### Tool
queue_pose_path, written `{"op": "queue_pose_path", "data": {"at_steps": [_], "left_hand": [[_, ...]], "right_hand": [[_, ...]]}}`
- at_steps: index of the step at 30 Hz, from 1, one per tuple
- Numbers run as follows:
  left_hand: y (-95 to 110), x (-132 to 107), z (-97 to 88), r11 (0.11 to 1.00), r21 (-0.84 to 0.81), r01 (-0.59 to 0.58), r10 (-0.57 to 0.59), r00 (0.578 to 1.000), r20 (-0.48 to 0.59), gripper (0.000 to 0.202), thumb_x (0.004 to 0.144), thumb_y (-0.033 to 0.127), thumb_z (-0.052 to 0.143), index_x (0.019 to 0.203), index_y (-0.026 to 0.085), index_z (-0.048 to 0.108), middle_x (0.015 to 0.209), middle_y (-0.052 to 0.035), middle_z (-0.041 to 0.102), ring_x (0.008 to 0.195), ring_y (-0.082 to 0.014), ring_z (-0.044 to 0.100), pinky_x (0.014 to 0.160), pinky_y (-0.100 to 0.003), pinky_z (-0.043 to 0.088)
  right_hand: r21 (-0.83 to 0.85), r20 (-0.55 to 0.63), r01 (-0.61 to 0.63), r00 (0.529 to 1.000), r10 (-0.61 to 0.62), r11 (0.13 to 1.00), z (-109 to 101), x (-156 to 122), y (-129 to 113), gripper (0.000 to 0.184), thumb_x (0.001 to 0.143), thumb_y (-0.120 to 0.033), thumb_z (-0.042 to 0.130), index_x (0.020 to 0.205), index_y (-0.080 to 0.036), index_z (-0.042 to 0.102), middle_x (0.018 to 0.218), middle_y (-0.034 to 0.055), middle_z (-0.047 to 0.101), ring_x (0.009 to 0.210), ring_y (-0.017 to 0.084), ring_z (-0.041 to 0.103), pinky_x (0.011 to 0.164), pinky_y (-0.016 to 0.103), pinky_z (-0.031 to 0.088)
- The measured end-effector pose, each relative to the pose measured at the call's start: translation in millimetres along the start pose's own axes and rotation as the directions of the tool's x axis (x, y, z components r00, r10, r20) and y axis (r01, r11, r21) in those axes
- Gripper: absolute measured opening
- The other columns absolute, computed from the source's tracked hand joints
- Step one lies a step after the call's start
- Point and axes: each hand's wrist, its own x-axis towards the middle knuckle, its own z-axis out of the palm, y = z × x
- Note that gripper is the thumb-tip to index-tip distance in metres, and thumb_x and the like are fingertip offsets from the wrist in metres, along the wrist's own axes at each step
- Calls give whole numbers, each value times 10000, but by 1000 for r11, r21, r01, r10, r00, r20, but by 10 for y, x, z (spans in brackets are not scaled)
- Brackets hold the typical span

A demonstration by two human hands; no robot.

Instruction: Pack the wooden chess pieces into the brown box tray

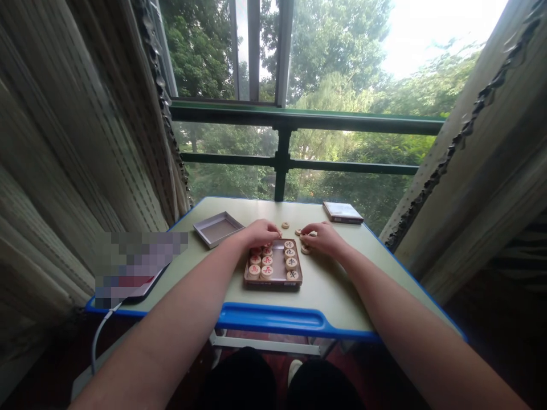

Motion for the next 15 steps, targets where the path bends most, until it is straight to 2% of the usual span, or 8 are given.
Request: {"op": "queue_pose_path", "data": {"at_steps": [4,9,13,15], "left_hand": [[-8,-7,-10,1000,-23,12,-11,1000,23,254,651,247,542,809,137,707,659,-9,631,603,-122,533,531,-196,397],[19,-44,-34,1000,-8,24,-23,999,30,260,654,261,567,836,141,707,610,-4,596,550,-110,496,486,-194,373],[54,-79,-42,995,-20,100,-98,991,93,304,678,284,567,930,167,690,503,24,514,423,-90,417,416,-205,325],[59,-81,-44,992,-29,125,-120,986,119,322,685,294,565,962,178,680,490,29,496,397,-88,397,397,-211,308]], "right_hand": [[-11,5,-3,1000,3,1000,-31,-16,-33,219,704,-306,583,860,-207,701,891,29,689,950,238,501,807,315,404],[-30,9,53,999,-53,998,-69,-36,-101,192,687,-236,592,839,-194,702,873,47,681,911,228,517,776,313,409],[28,-40,85,996,-84,996,-148,-75,-155,175,698,-224,574,828,-196,689,860,38,677,896,213,523,768,304,409],[81,-20,138,990,-137,987,-208,-114,-204,174,699,-240,585,837,-191,680,853,37,666,870,198,532,752,291,411]]}}
